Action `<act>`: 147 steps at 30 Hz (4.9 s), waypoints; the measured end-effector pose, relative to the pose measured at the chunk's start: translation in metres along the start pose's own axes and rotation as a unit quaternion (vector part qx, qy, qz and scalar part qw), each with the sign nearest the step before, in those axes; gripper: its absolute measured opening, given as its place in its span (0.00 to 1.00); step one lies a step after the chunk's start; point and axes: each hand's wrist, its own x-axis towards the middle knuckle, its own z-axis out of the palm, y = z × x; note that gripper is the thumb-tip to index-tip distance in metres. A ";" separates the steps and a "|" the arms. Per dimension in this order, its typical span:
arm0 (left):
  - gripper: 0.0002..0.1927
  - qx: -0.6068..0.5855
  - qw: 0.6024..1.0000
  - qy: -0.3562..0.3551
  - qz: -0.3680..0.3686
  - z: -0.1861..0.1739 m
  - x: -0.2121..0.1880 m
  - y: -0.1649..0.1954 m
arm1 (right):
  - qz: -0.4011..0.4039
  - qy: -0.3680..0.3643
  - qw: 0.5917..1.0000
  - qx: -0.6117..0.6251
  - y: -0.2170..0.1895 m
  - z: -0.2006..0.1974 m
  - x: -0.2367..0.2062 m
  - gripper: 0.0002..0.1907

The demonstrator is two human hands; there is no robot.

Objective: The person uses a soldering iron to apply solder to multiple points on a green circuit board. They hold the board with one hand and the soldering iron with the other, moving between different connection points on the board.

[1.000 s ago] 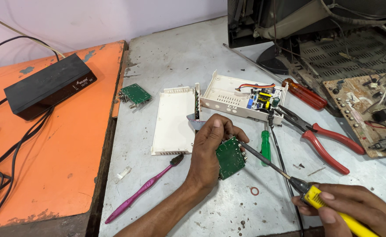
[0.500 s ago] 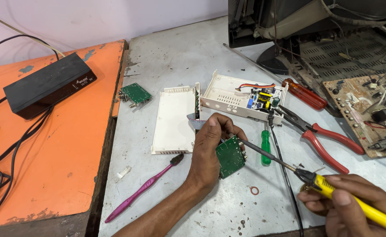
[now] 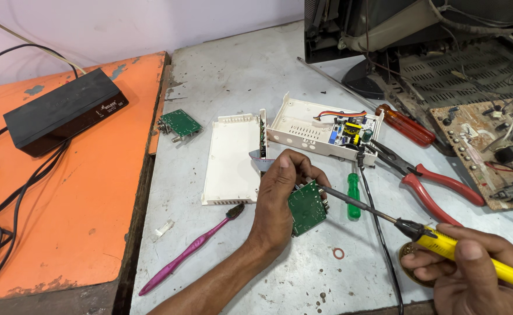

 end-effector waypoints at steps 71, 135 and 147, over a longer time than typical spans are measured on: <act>0.25 0.030 0.999 0.017 0.007 0.007 0.003 0.000 | 0.098 -0.525 0.803 -0.264 0.120 -0.147 0.040 0.24; 0.13 0.085 0.994 0.066 0.000 0.005 0.004 0.000 | -0.161 -0.542 0.772 -0.291 0.099 -0.138 0.032 0.31; 0.15 0.096 0.993 0.070 -0.022 0.004 0.003 0.003 | -0.132 -0.552 0.772 -0.286 0.083 -0.128 0.035 0.30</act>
